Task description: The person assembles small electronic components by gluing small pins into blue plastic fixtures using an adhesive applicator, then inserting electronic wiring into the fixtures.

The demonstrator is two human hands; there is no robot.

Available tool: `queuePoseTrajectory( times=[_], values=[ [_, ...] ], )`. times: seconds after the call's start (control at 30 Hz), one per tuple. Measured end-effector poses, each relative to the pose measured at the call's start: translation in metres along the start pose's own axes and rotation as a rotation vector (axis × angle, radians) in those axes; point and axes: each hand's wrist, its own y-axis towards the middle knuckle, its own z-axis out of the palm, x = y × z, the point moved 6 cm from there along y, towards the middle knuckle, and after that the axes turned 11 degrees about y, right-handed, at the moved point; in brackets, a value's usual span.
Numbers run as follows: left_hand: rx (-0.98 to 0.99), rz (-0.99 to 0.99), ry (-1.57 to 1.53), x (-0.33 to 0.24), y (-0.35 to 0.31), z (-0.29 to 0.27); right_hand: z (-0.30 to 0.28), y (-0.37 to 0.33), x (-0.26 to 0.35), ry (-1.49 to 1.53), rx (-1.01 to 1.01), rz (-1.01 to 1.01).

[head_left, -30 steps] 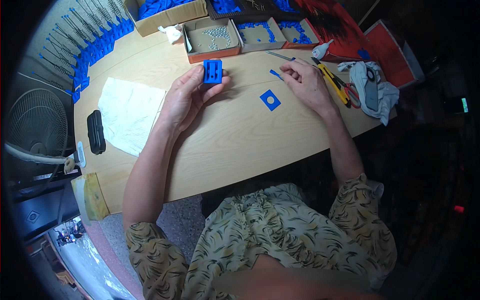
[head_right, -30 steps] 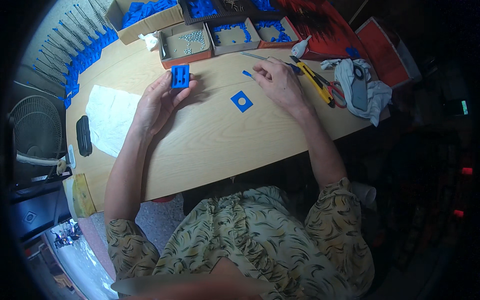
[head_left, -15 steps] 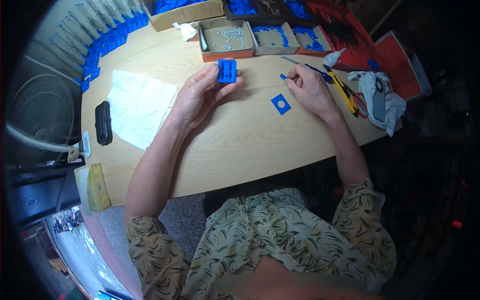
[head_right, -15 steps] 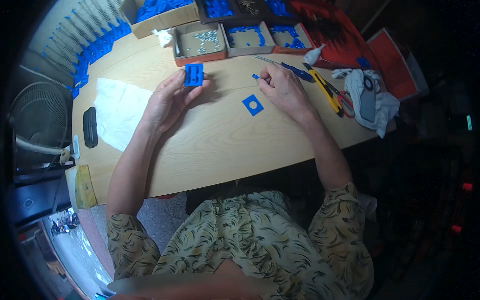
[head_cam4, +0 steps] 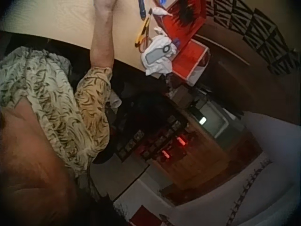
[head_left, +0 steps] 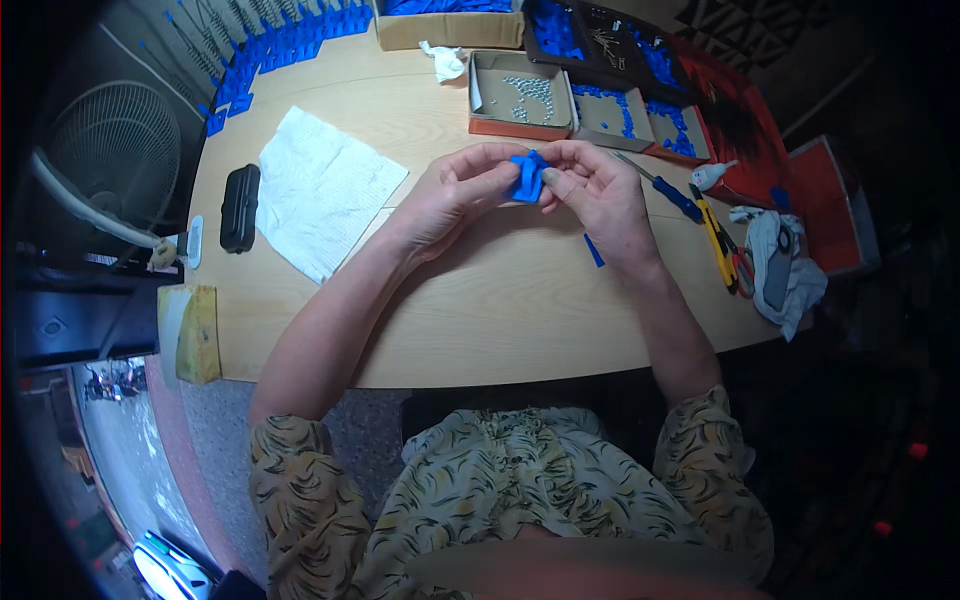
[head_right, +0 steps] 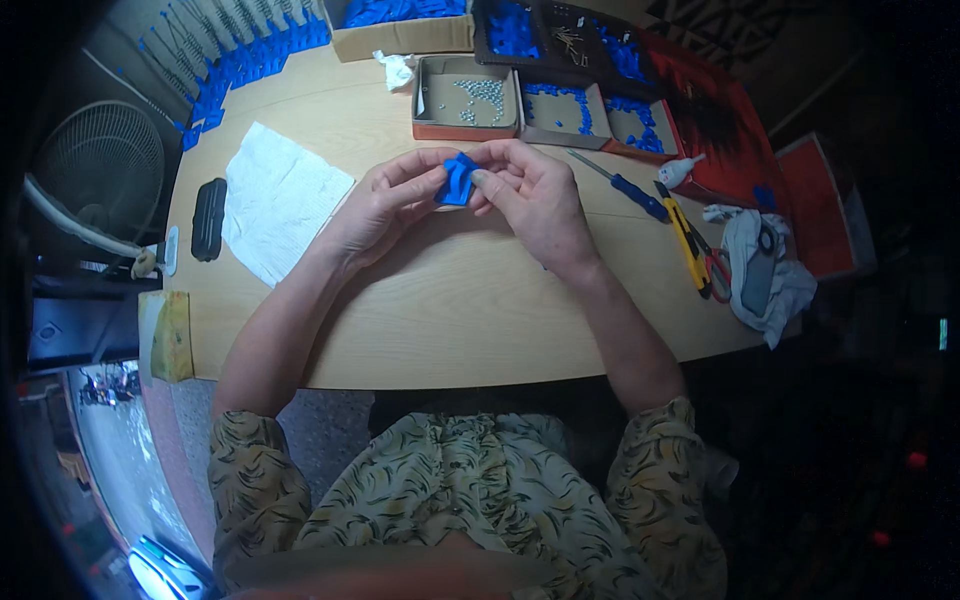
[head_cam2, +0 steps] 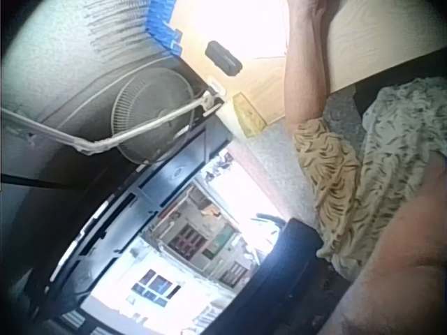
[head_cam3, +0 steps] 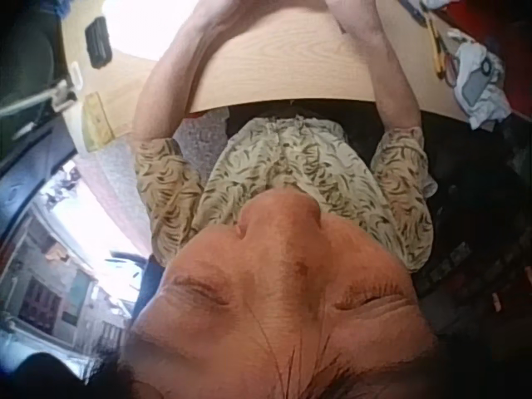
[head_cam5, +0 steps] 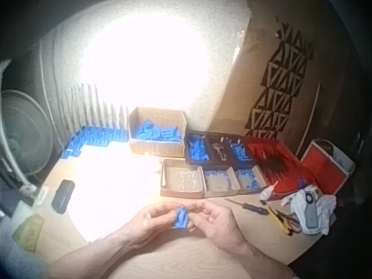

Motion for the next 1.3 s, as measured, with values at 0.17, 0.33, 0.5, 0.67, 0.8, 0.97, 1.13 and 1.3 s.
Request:
queuePoseTrajectory(
  times=[0.17, 0.33, 0.5, 0.67, 0.8, 0.97, 1.13, 1.3],
  values=[
    [-0.044, 0.022, 0.069, -0.003, -0.003, 0.002, -0.005, -0.001, -0.011, 0.005, -0.020, -0.014],
    [-0.124, 0.070, 0.140, -0.001, -0.005, 0.008, -0.009, -0.001, -0.016, -0.004, -0.025, 0.004],
    [-0.223, 0.218, 0.391, -0.006, -0.008, 0.015, -0.013, -0.004, -0.026, 0.026, -0.053, 0.061],
    [-0.266, 0.286, 0.461, -0.010, -0.012, 0.015, -0.011, -0.002, -0.030, 0.021, -0.056, 0.041],
    [-0.311, 0.385, 0.609, -0.012, -0.012, 0.013, -0.010, -0.002, -0.031, -0.001, -0.062, 0.050],
    [-0.274, 0.322, 0.522, -0.011, -0.011, 0.012, -0.010, -0.005, -0.029, -0.052, -0.091, 0.004],
    [-0.190, 0.132, 0.454, -0.008, -0.009, 0.011, -0.009, -0.009, -0.021, -0.023, -0.131, -0.075],
    [-0.130, 0.071, 0.258, -0.009, -0.012, 0.012, -0.007, -0.011, -0.018, -0.327, -0.105, -0.195]
  ],
)
